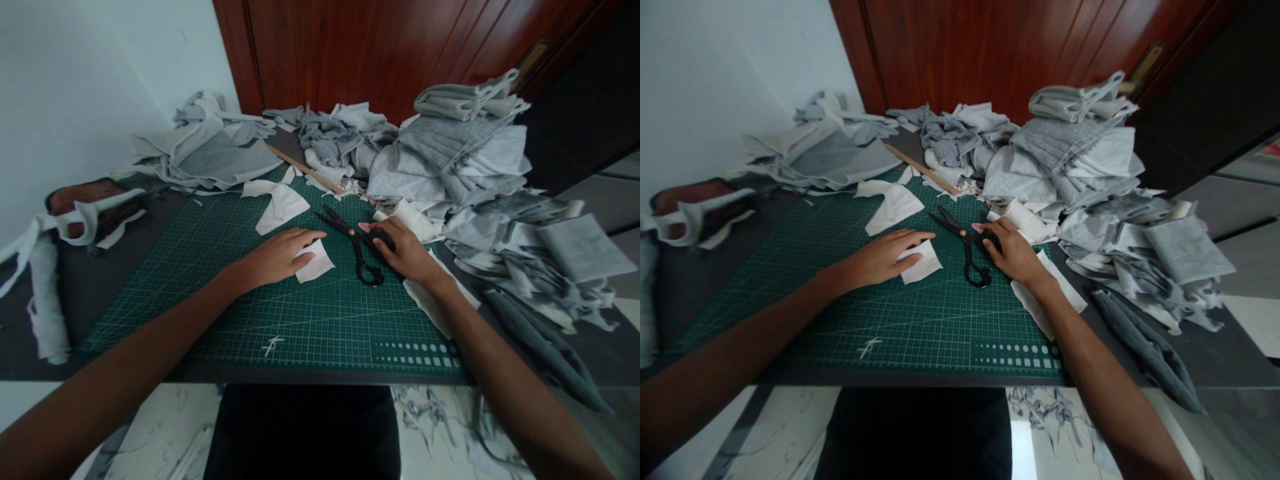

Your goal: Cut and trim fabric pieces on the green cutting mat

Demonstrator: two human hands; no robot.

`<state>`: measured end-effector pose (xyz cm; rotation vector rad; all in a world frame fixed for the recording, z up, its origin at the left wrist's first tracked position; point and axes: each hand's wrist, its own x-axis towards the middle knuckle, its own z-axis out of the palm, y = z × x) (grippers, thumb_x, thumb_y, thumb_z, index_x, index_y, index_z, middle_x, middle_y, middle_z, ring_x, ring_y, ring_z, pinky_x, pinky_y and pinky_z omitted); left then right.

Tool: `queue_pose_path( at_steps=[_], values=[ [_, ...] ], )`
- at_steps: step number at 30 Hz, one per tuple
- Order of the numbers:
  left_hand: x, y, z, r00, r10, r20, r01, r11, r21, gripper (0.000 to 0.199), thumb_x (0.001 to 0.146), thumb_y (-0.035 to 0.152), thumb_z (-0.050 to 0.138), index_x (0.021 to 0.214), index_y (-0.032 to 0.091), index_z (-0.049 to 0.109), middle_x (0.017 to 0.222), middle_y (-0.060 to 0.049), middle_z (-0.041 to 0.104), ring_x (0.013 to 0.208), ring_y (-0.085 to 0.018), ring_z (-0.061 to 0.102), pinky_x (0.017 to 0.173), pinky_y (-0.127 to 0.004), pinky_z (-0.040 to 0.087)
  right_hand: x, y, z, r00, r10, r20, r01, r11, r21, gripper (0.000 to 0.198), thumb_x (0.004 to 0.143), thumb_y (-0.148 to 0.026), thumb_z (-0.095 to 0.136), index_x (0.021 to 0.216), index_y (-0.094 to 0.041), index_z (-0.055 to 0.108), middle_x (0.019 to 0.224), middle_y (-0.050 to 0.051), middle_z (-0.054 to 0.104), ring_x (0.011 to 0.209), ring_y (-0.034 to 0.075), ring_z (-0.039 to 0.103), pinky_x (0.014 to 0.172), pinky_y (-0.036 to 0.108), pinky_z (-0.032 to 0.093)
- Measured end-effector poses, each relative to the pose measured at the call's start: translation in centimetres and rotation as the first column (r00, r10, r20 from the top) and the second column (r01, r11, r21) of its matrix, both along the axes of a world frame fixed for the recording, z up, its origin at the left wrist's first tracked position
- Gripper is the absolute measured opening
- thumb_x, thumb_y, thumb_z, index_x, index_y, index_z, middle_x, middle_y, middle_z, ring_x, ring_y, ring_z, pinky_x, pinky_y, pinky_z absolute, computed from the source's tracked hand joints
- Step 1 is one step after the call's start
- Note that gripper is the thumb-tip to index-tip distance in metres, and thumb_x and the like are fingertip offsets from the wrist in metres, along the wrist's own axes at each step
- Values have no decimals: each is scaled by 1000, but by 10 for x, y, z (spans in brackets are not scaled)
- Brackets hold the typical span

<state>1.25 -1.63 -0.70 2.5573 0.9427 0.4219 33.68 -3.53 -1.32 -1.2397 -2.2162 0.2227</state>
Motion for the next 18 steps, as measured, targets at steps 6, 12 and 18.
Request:
queue_pose_path(
  at_steps=[6,12,18],
  values=[
    [11,-8,0,940,-62,334,112,985,-133,34,100,33,63,132,21,65,95,-3,67,85,-16,66,77,-28,54,-20,-17,19,964,255,-69,-256,967,-5,35,104,-52,52,121,-25,67,105,9,70,104,28,66,93,45,49],
    [16,-15,0,888,-23,459,137,966,-218,35,91,42,78,116,19,68,92,-2,72,85,-16,71,76,-26,57,-55,-37,21,910,414,20,-412,909,-69,29,105,-38,54,79,-23,52,74,0,58,76,20,56,80,37,41],
    [12,-14,5,901,-50,432,138,975,-175,26,104,33,55,123,18,64,90,-3,75,79,-15,72,71,-24,54,-29,-33,45,952,281,-121,-284,959,-12,33,99,-34,49,68,-25,43,67,0,50,70,20,50,75,37,39]
  ],
)
